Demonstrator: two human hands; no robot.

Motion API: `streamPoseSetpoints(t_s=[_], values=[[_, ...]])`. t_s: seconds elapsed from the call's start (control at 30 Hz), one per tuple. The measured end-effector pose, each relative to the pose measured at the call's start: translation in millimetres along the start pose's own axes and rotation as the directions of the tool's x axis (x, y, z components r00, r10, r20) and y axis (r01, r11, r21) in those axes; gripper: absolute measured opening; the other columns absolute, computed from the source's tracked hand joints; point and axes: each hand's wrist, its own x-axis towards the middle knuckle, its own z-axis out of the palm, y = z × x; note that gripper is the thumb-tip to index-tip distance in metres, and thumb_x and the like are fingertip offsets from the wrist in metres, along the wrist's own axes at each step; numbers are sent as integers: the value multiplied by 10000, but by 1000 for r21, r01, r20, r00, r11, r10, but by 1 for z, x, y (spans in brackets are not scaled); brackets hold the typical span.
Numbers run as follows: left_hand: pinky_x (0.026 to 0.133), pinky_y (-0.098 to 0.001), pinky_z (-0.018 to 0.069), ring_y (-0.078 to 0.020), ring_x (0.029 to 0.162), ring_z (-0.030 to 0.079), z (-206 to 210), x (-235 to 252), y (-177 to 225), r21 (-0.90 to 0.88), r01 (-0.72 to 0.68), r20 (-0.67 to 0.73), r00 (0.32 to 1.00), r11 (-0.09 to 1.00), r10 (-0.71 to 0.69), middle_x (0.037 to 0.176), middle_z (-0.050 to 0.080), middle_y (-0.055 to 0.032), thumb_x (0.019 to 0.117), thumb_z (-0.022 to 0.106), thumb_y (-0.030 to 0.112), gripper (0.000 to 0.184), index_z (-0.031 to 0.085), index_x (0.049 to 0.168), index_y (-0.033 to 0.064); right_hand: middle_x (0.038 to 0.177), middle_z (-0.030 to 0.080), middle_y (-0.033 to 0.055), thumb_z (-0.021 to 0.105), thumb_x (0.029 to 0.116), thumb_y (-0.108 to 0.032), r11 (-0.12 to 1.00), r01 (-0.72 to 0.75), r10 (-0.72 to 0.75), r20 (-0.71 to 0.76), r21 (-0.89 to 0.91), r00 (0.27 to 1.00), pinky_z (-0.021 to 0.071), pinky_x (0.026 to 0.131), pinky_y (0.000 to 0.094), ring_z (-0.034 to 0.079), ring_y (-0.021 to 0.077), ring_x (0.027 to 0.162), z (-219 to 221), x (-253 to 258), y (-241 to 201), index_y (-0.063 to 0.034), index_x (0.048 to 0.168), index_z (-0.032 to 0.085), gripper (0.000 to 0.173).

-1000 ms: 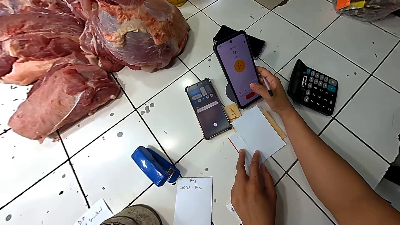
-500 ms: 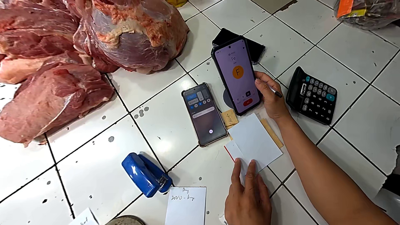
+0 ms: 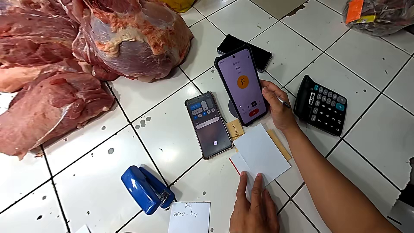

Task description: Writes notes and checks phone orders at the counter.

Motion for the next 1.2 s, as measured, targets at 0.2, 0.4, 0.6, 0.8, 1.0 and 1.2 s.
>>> streamPoseSetpoints(t_s=[0.2, 0.4, 0.6, 0.8, 1.0, 1.2], values=[[564, -248, 514, -180, 772, 706, 1, 0, -1, -30, -4, 6, 1000, 1000, 4, 1351, 627, -246, 903, 639, 208, 288, 794, 1133, 129, 1205, 694, 30, 382, 1099, -254, 1000, 4, -4, -8, 4, 1000, 579, 847, 231, 680, 56, 1017, 0, 2, 1, -65, 1364, 603, 393], [578, -257, 515, -193, 796, 710, 2, 0, 0, -34, 4, 5, 1000, 999, -4, 1352, 626, -254, 915, 630, 209, 278, 797, 1116, 115, 1206, 690, 37, 360, 1101, -243, 1000, 11, -11, -26, 7, 1000, 577, 864, 240, 677, 58, 1025, 0, 2, 2, -51, 1352, 604, 399], [630, -258, 528, -217, 875, 717, 3, 0, 1, -43, 8, 8, 1000, 999, -8, 1334, 626, -280, 909, 628, 185, 269, 798, 1097, 92, 1191, 695, 34, 372, 1097, -238, 1000, 3, -3, -29, 6, 1000, 571, 871, 238, 674, 48, 1016, 0, 3, 1, -42, 1334, 613, 391], [645, -250, 518, -206, 883, 706, 2, 0, 0, -58, 7, 2, 1000, 998, -7, 1316, 637, -273, 917, 624, 186, 261, 796, 1089, 89, 1140, 706, 20, 370, 1096, -226, 1000, -6, 6, -38, 16, 999, 576, 848, 229, 681, 40, 976, 1, 4, 2, -47, 1308, 625, 376], [667, -247, 521, -208, 935, 705, 1, 1, 1, -47, 7, 4, 1000, 999, -7, 1304, 642, -274, 915, 633, 190, 256, 799, 1082, 89, 1102, 717, 13, 360, 1086, -209, 999, -35, 35, -51, 13, 998, 573, 841, 230, 681, 40, 960, 2, 4, 1, -42, 1277, 646, 383], [659, -250, 525, -223, 922, 711, 1, 1, 1, -39, 8, 3, 1000, 999, -8, 1293, 648, -279, 912, 637, 186, 251, 801, 1074, 87, 1080, 718, 2, 377, 1092, -194, 999, -26, 27, -63, 20, 998, 569, 838, 212, 677, 21, 946, 3, 4, 2, -34, 1257, 655, 361]])
